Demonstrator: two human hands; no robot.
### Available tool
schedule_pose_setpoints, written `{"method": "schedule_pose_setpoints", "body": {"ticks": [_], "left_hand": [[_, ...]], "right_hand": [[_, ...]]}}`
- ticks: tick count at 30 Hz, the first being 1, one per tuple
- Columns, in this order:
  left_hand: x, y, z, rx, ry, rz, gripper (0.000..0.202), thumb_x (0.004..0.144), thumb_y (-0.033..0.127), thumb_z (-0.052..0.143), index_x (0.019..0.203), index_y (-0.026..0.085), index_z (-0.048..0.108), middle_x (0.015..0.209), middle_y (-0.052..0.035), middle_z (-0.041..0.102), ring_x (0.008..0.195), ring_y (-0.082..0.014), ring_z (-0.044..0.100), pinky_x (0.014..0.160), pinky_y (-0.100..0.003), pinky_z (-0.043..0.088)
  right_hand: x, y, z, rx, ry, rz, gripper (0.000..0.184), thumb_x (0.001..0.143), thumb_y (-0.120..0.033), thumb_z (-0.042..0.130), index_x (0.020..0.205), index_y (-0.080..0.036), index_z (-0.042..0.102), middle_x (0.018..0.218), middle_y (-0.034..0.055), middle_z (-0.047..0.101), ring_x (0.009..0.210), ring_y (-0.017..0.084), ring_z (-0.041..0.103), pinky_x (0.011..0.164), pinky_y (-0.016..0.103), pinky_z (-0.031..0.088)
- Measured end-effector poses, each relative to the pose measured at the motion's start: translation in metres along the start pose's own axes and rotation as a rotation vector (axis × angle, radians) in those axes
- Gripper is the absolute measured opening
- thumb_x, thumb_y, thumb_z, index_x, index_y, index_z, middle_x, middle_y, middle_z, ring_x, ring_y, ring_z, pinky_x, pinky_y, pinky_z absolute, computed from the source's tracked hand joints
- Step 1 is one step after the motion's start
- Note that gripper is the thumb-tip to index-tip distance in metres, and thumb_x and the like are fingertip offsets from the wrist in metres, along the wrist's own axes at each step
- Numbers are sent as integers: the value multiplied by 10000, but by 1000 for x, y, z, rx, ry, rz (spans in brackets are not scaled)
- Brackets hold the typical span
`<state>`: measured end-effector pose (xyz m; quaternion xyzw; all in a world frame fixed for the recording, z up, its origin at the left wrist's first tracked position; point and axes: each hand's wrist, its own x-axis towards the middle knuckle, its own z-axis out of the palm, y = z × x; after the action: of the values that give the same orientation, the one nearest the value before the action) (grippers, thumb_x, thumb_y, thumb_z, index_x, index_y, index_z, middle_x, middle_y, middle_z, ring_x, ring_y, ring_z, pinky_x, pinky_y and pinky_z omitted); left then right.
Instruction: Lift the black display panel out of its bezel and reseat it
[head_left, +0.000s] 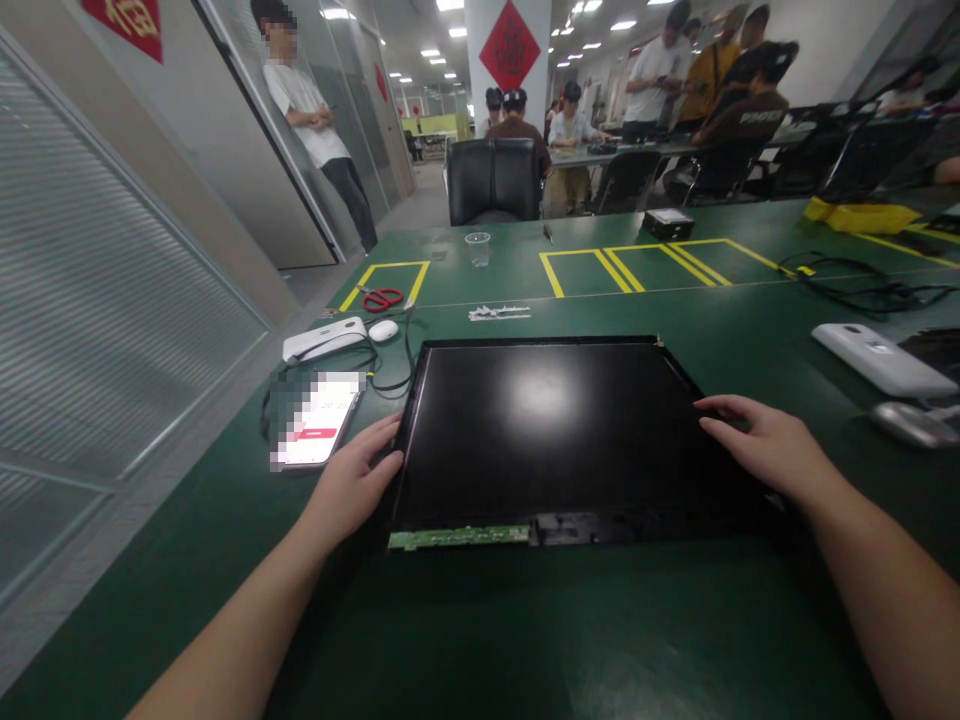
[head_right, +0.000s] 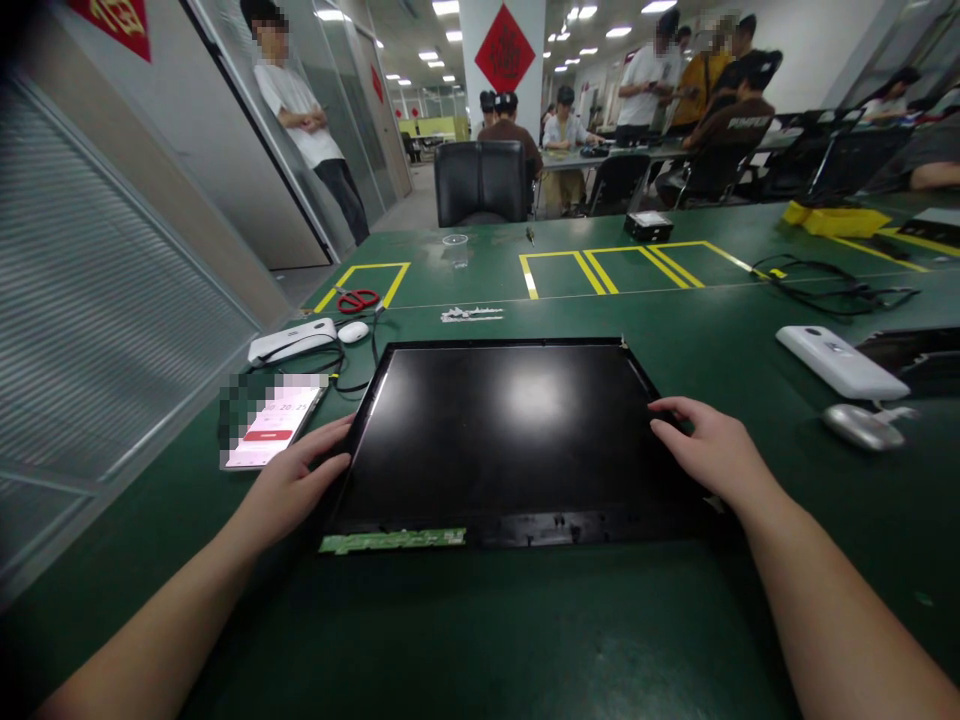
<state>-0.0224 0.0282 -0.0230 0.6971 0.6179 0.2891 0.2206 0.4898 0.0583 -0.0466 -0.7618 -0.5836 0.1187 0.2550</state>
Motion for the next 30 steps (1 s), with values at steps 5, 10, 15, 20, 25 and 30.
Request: {"method": "schedule_pose_setpoints", "body": {"ticks": [5,10,15,20,25,30], "left_hand": [[-6,26,4,-673,121,-442,564,773,282,815,1329,192,777,1161,-113,860,1053,-361,814,818,-414,683],[-6,52,9,-939,167,-687,688,813,-26,688,1473,169,657,952,-97,879,728,-273,843,510,-287,650],[-4,58,9,-993,218,-745,625,902,-9,666,1494,187,633,904,-96,873,636,-252,829,473,-272,644],[-4,56,13,-1062,240,-804,543,985,42,615,1500,215,626,765,-56,843,563,-222,807,502,-270,653],[-3,58,16,-1100,227,-814,519,1027,51,553,1525,195,572,688,-27,809,537,-212,795,494,-267,650],[-3,51,18,-1144,187,-783,580,975,6,597,1526,174,529,714,-27,810,563,-230,805,523,-294,667]], "right_hand": [[-2,-1,1,-11,4,19,456,733,-560,609,1024,-280,821,967,74,790,690,238,677,750,433,537],[-2,-6,-2,-11,-30,40,476,726,-557,599,1040,-273,817,983,83,782,728,259,693,789,455,533],[-1,-1,-1,-16,-20,30,472,735,-563,599,1041,-278,819,980,87,785,754,278,702,783,463,535],[-1,1,1,-11,-10,28,457,743,-567,599,1028,-283,817,997,87,792,745,272,698,771,459,538],[-1,-1,-1,-10,-22,28,464,732,-568,605,1028,-277,813,1006,87,787,694,256,683,773,469,542],[-3,-2,0,-8,-26,14,443,746,-567,608,1021,-283,807,1019,87,786,718,263,689,783,472,548]]}}
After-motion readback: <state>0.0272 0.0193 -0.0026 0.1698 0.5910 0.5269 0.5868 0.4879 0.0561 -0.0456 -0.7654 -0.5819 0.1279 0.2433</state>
